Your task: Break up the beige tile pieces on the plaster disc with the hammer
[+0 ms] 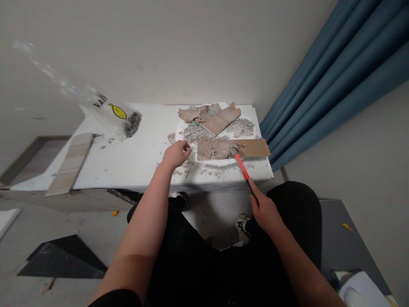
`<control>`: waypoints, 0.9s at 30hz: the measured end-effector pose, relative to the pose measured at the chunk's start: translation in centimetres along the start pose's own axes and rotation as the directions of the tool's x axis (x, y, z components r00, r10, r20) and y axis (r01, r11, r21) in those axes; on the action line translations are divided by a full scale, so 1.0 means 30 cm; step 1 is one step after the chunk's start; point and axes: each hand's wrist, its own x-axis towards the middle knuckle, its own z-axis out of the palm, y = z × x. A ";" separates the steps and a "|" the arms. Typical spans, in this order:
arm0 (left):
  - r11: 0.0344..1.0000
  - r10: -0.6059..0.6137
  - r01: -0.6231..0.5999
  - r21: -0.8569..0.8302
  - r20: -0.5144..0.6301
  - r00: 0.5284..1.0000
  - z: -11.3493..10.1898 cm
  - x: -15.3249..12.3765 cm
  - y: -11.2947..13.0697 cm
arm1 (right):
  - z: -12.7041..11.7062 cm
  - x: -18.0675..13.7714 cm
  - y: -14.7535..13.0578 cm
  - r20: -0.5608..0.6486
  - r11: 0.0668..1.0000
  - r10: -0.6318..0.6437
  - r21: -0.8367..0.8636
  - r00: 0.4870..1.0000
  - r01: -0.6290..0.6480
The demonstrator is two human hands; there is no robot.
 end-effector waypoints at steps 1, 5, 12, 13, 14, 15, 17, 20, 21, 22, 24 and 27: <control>0.998 -0.051 0.048 0.043 0.062 0.997 -0.003 0.002 -0.039 | 0.001 -0.009 0.000 -0.007 1.000 0.000 0.003 1.000 0.000; 0.970 -0.192 0.142 0.195 0.268 0.944 0.021 0.003 -0.158 | 0.000 -0.033 0.000 -0.081 0.999 -0.040 0.025 0.996 0.042; 0.970 -0.188 0.089 0.227 0.466 0.864 0.098 -0.011 -0.229 | 0.001 -0.032 -0.009 -0.049 0.996 -0.050 -0.070 0.998 0.047; 0.971 -0.185 0.089 0.221 0.467 0.864 0.103 -0.013 -0.234 | 0.000 -0.029 -0.010 -0.039 0.996 -0.039 -0.087 0.998 0.036; 0.971 -0.187 0.093 0.219 0.464 0.866 0.107 -0.015 -0.240 | -0.002 -0.025 -0.011 -0.032 0.994 -0.027 -0.107 0.999 0.024; 0.971 -0.191 0.098 0.219 0.458 0.868 0.108 -0.018 -0.243 | -0.004 -0.022 -0.011 -0.029 0.991 -0.016 -0.132 0.999 0.012; 0.968 -0.203 0.112 0.224 0.444 0.873 0.104 -0.025 -0.246 | -0.008 -0.017 -0.011 -0.020 0.982 -0.005 -0.188 1.000 0.001; 0.964 -0.228 0.143 0.225 0.417 0.880 0.092 -0.041 -0.236 | -0.004 -0.017 -0.009 -0.009 0.974 -0.020 -0.228 1.000 0.018; 0.963 -0.235 0.155 0.222 0.402 0.885 0.090 -0.046 -0.229 | 0.001 -0.018 -0.009 -0.011 0.974 -0.026 -0.226 1.000 0.023; 0.962 -0.239 0.164 0.216 0.385 0.892 0.090 -0.051 -0.221 | 0.007 -0.020 -0.008 -0.013 0.975 -0.029 -0.219 0.999 0.025; 0.968 -0.222 0.161 0.194 0.352 0.909 0.100 -0.059 -0.201 | 0.019 -0.024 -0.007 -0.020 0.980 -0.030 -0.197 0.999 0.025; 0.980 -0.171 0.132 0.148 0.298 0.939 0.136 -0.064 -0.166 | 0.029 -0.025 -0.002 -0.033 0.987 -0.027 -0.160 0.999 0.021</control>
